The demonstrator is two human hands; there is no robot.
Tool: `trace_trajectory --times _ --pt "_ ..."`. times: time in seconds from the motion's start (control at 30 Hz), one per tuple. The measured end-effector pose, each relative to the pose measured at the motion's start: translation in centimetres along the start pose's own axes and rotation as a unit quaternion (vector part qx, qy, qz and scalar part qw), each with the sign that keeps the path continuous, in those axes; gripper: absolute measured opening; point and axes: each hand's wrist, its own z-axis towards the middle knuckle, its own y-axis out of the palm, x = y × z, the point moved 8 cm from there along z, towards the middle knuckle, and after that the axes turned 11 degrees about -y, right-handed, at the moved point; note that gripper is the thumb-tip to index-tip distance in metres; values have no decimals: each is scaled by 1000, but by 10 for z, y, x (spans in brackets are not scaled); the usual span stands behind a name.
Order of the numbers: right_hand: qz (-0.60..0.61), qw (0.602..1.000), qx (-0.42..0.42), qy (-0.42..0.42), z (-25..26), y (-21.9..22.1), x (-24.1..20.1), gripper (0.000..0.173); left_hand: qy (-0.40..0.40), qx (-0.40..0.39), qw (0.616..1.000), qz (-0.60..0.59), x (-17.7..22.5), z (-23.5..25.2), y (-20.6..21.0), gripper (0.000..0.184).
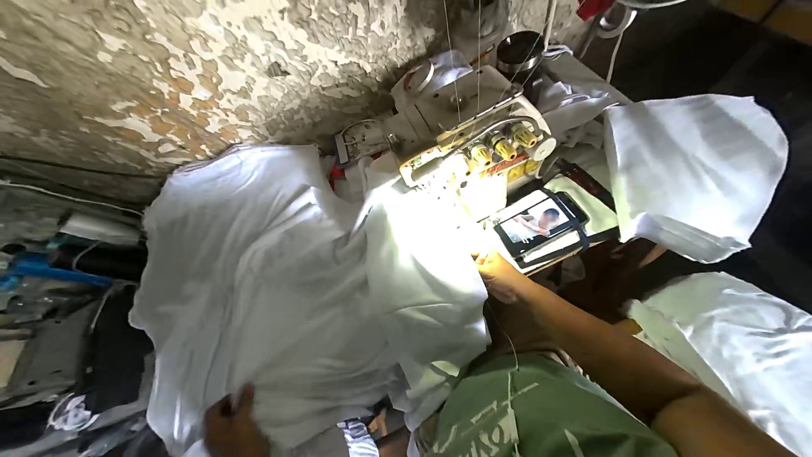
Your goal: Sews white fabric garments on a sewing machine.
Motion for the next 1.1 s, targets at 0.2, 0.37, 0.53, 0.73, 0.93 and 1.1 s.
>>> trace_trajectory --times 0.2,0.37,0.53,0.73,0.93,1.1 --pt "-117 992 33 -39 -3 1 7 19 31 101 993 -53 71 43 -85 49" --pt "-194 979 40 -52 -8 10 19 15 57 61 996 -25 86 88 -10 53" --pt "-157 987 -26 15 -37 1 41 21 312 -113 943 -18 162 -82 113 59" --pt "-100 993 -12 66 -62 -5 60 13 502 -177 846 -34 112 -276 214 59" --pt "-104 994 41 -2 -64 -9 59 7 518 -117 847 -15 100 -260 224 36" --pt "-109 992 61 -2 -62 -24 66 7 524 -252 813 -30 91 -236 204 30"
